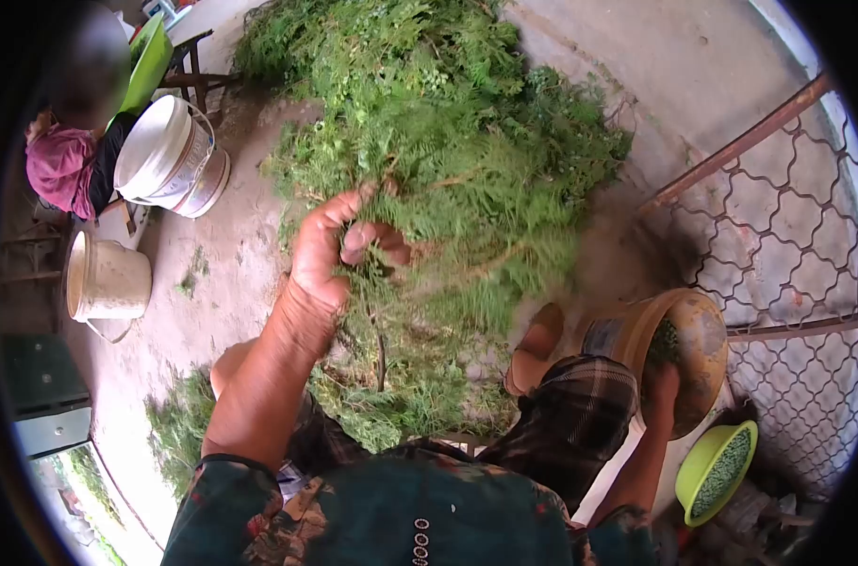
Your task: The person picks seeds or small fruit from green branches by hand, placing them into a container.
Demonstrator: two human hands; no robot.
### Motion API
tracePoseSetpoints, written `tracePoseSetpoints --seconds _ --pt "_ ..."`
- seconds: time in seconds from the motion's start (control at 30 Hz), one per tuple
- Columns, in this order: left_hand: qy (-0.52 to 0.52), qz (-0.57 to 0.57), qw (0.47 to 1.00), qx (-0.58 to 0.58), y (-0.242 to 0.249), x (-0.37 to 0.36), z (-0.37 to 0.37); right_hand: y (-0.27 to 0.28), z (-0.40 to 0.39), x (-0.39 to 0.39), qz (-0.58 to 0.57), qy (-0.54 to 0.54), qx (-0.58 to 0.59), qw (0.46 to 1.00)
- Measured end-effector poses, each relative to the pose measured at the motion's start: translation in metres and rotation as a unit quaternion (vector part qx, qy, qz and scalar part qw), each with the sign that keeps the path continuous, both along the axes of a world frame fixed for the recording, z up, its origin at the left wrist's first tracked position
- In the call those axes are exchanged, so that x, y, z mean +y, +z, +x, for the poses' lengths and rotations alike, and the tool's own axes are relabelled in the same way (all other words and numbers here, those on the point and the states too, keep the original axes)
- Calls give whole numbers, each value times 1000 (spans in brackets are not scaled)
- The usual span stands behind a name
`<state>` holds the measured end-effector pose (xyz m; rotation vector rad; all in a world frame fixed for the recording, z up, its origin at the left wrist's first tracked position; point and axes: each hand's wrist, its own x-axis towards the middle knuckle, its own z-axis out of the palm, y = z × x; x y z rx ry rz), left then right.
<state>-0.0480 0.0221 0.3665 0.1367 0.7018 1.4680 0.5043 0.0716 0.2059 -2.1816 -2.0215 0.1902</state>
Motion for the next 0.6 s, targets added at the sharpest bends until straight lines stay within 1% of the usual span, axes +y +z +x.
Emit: tracePoseSetpoints --seconds 0.03,0.07,0.1,0.13,0.17,0.23,0.3,0.33,0.37,0.4,0.43,0.5,0.53,0.57,0.6 --pt "22 -22 999 19 -5 -2 -3 18 -18 3 41 26 125 991" --pt "32 -31 998 49 -16 0 -8 70 -69 5 10 -33 262 965" --pt "27 -32 998 47 -10 -1 -4 122 -121 7 -3 -101 390 915" --pt "44 -48 998 -4 1 0 3 154 -159 2 6 -15 424 906" --pt "62 -59 995 -55 9 2 8 178 -193 -1 18 76 453 888" --pt "53 -40 997 -48 9 2 8 206 -253 -5 -71 189 459 865" --pt "50 -70 995 -49 14 3 8 201 -290 1 -102 310 462 825" --pt "53 -72 995 -39 12 3 5 199 -301 2 -102 316 458 824" --pt "58 -69 995 -42 8 3 1 197 -309 2 -149 335 493 789" --pt "41 -61 997 -14 4 3 -4 195 -317 2 -197 351 525 750" --pt "25 -55 998 15 0 1 -8 193 -323 3 -203 354 522 749" --pt "25 -45 999 17 0 -2 -12 192 -333 4 -233 339 573 709" --pt "26 -65 997 18 7 -3 -10 197 -339 4 -275 325 579 695" --pt "30 -85 996 20 12 -4 -9 195 -340 2 -285 330 575 692" --pt "43 -102 992 54 17 -4 -8 191 -340 3 -291 309 605 673"
